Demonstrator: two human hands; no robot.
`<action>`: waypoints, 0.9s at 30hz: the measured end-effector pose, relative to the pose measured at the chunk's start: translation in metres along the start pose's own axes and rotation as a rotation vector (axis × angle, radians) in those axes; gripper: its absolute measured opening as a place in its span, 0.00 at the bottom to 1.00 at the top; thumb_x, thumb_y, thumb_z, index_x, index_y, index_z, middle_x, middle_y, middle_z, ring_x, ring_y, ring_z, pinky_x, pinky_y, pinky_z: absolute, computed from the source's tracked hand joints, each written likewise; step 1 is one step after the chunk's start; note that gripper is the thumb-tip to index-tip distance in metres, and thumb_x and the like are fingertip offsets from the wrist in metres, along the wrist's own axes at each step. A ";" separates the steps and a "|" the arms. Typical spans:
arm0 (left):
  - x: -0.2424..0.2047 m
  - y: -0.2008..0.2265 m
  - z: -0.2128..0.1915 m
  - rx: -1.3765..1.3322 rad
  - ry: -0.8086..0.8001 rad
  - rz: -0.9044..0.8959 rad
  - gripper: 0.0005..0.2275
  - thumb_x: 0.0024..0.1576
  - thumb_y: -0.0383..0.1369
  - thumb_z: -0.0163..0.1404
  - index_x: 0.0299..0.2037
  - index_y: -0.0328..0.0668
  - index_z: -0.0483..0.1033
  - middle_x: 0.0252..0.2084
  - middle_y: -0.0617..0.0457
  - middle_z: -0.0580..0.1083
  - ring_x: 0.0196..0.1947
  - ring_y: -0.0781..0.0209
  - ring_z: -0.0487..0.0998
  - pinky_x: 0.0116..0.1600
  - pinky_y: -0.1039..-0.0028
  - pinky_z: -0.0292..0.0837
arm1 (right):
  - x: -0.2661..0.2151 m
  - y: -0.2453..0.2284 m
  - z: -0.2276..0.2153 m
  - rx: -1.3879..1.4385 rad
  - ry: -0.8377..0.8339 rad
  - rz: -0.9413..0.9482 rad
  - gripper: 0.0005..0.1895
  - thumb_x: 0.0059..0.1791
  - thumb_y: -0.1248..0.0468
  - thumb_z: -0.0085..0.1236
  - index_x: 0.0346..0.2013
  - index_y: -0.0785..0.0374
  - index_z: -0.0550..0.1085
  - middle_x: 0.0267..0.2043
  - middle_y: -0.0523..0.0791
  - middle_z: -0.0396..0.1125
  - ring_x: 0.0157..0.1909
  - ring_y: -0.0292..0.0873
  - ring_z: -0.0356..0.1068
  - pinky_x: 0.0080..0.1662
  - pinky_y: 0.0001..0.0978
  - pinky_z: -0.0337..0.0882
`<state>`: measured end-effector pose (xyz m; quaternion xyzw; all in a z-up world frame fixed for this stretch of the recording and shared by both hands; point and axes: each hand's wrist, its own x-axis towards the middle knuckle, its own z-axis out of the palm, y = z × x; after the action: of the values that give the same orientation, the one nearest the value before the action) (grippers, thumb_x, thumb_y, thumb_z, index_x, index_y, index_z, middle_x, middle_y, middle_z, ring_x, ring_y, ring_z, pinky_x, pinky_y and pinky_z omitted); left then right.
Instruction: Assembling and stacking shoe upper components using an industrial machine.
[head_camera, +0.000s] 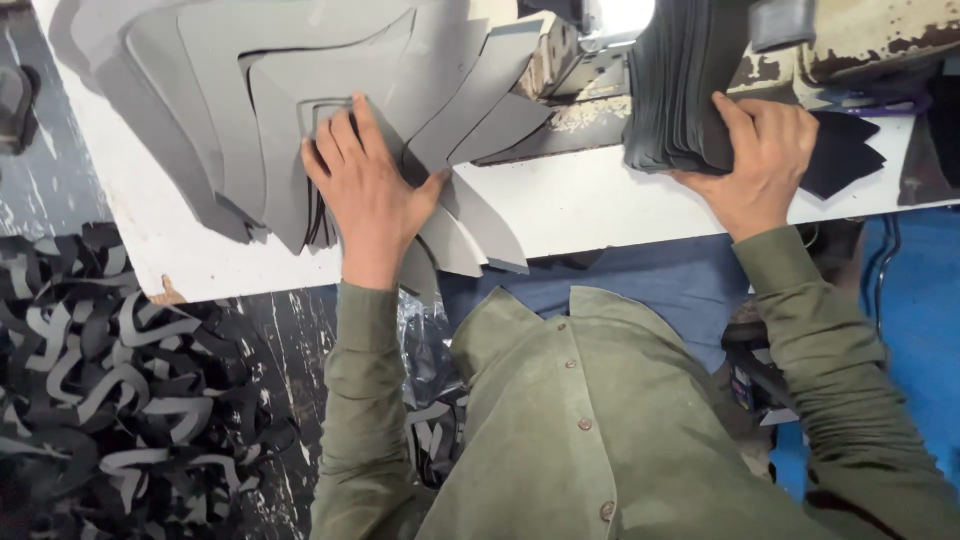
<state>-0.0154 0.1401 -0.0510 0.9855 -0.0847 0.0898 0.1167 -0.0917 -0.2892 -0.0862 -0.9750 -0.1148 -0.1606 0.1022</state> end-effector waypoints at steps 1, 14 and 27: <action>-0.001 0.001 0.000 -0.002 -0.003 0.006 0.54 0.41 0.58 0.69 0.70 0.28 0.57 0.64 0.34 0.60 0.67 0.34 0.57 0.71 0.43 0.45 | 0.001 0.000 -0.001 -0.003 -0.001 0.007 0.37 0.46 0.48 0.77 0.61 0.64 0.73 0.56 0.49 0.66 0.59 0.52 0.63 0.64 0.48 0.57; -0.003 0.022 0.011 -0.058 -0.011 0.047 0.44 0.42 0.53 0.64 0.61 0.22 0.64 0.52 0.39 0.63 0.57 0.41 0.62 0.68 0.46 0.47 | 0.002 -0.004 -0.004 -0.005 -0.016 0.029 0.41 0.42 0.49 0.79 0.64 0.63 0.73 0.55 0.47 0.65 0.60 0.51 0.63 0.65 0.48 0.56; 0.001 0.017 -0.011 -0.267 -0.245 0.018 0.35 0.44 0.33 0.67 0.63 0.39 0.66 0.49 0.45 0.72 0.51 0.44 0.71 0.52 0.56 0.60 | 0.003 -0.005 -0.005 0.008 -0.027 0.052 0.43 0.39 0.50 0.79 0.64 0.64 0.73 0.55 0.47 0.66 0.61 0.50 0.63 0.65 0.48 0.57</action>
<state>-0.0194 0.1267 -0.0370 0.9640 -0.1183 -0.0418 0.2343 -0.0915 -0.2846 -0.0795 -0.9793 -0.0913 -0.1444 0.1089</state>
